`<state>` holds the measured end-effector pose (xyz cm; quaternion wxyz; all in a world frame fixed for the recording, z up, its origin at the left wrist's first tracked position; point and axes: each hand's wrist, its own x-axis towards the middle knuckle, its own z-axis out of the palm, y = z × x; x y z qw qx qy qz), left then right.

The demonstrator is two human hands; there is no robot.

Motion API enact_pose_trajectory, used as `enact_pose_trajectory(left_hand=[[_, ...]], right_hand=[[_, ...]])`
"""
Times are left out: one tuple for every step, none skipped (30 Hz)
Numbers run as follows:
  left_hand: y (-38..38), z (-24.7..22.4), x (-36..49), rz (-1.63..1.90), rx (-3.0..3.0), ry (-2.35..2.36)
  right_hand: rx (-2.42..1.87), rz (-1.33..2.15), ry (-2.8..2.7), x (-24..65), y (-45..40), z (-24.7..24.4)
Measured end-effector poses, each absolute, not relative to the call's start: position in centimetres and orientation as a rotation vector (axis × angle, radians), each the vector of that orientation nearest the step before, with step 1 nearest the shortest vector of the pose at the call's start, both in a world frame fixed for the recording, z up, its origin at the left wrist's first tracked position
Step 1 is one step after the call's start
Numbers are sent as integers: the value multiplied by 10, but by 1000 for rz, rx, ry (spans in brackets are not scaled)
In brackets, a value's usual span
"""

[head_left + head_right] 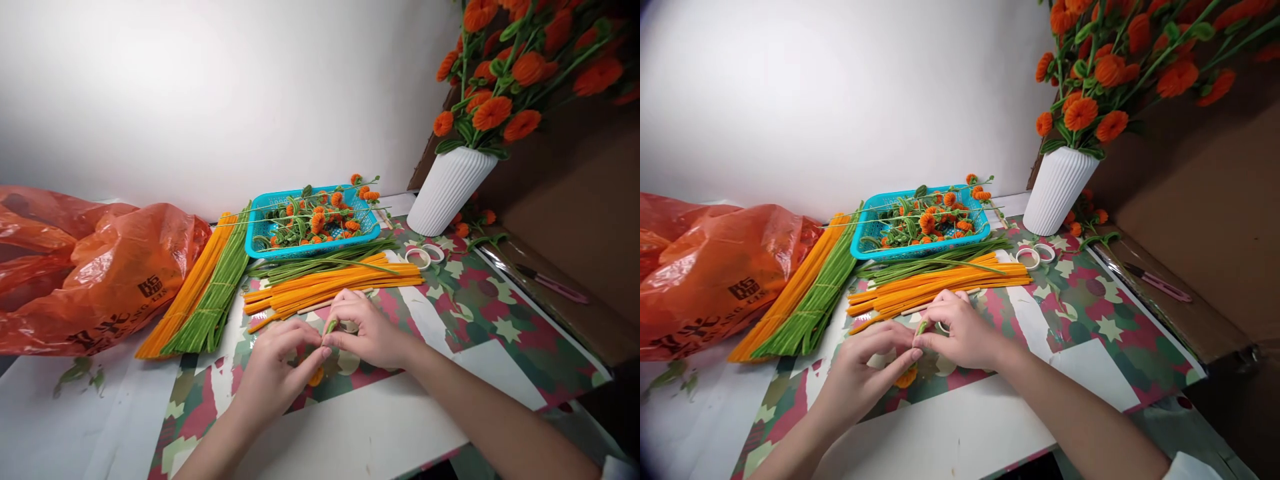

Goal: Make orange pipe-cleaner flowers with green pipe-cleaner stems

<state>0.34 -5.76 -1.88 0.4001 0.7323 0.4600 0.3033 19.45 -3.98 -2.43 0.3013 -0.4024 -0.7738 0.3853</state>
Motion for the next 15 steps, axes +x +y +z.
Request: enact_pose_trajectory(left_hand=[[-58,-18,4,785,1912,1188],[-58,-18,3,782,1934,1192],[-58,-17,3,761,1928,1183],[-58,-17,3,729,1898,1165],[-57,-16,2,690,1848,1138],[-57,-16,1,646,1786,1103],[-57,-16,0,606,1719,1063],[-56,-16,-2,565,1654,1026],[-56,-16,-3,524,1591,990],[-56,-16,-4,482,1527,956],[-56,-17,-6,438,1462,918],[-56,-17,-7,397,1397,873],[-56,-17,-7,363,1335,826],[-56,-17,-8,338,1287,783],[-56,-16,-8,323,1258,749]], right_hand=[[-1092,1008,-2059,194,-40,-25],[-1107,1000,-2056,193,-40,-26],[-1110,994,-2052,193,-40,-27],[-1097,995,-2052,194,-40,-27],[-1073,998,-2060,195,-40,-26],[-1040,1004,-2075,196,-39,-26],[-1006,1011,-2090,197,-38,-25],[-975,1021,-2103,198,-38,-23],[-952,1034,-2110,200,-37,-22],[-937,1050,-2112,200,-37,-22],[-930,1067,-2108,201,-37,-21],[-925,1088,-2100,201,-36,-22],[-921,1110,-2086,201,-36,-22],[-917,1132,-2068,201,-36,-23],[-911,1153,-2047,201,-36,-24]])
